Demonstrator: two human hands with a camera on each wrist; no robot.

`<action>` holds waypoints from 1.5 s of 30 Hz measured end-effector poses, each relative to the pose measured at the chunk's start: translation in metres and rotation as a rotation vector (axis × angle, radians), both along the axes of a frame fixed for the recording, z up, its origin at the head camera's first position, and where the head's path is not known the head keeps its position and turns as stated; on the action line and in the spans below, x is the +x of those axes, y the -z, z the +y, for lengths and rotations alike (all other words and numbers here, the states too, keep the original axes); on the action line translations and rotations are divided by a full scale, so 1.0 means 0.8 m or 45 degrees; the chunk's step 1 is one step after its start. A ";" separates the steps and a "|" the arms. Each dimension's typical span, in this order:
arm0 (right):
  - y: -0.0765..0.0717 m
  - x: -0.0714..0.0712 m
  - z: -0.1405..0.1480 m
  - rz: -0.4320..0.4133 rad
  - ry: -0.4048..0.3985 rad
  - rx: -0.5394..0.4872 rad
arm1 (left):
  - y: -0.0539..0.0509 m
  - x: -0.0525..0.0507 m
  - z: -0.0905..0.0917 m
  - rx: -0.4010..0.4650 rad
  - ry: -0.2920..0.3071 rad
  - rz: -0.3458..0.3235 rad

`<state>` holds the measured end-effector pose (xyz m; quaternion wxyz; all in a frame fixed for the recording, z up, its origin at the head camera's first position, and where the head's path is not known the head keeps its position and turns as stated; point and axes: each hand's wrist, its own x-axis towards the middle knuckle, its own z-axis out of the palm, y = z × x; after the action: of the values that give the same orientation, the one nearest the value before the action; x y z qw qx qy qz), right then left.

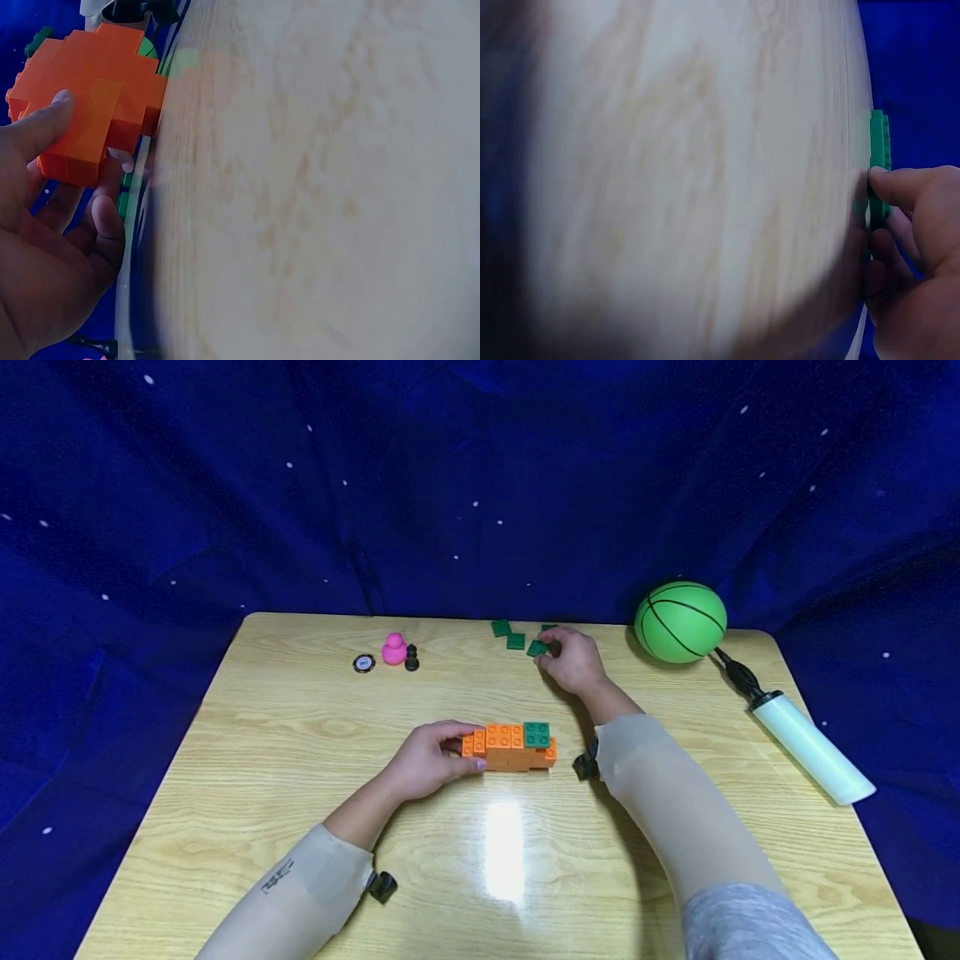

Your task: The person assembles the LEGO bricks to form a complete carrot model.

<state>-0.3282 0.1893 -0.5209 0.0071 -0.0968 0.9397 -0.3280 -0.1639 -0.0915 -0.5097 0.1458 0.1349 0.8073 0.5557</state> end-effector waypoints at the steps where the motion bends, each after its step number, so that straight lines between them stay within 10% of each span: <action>1: 0.000 0.001 0.000 0.000 0.001 0.003 | 0.000 0.000 0.000 -0.004 0.000 0.002; 45: -0.036 0.087 0.032 0.163 -0.175 -0.165 | -0.002 -0.004 0.003 -0.051 0.010 -0.006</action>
<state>-0.2583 0.2149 -0.4921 -0.0369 -0.1820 0.9063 -0.3797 -0.1670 -0.0894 -0.5083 0.1528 0.1338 0.8173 0.5392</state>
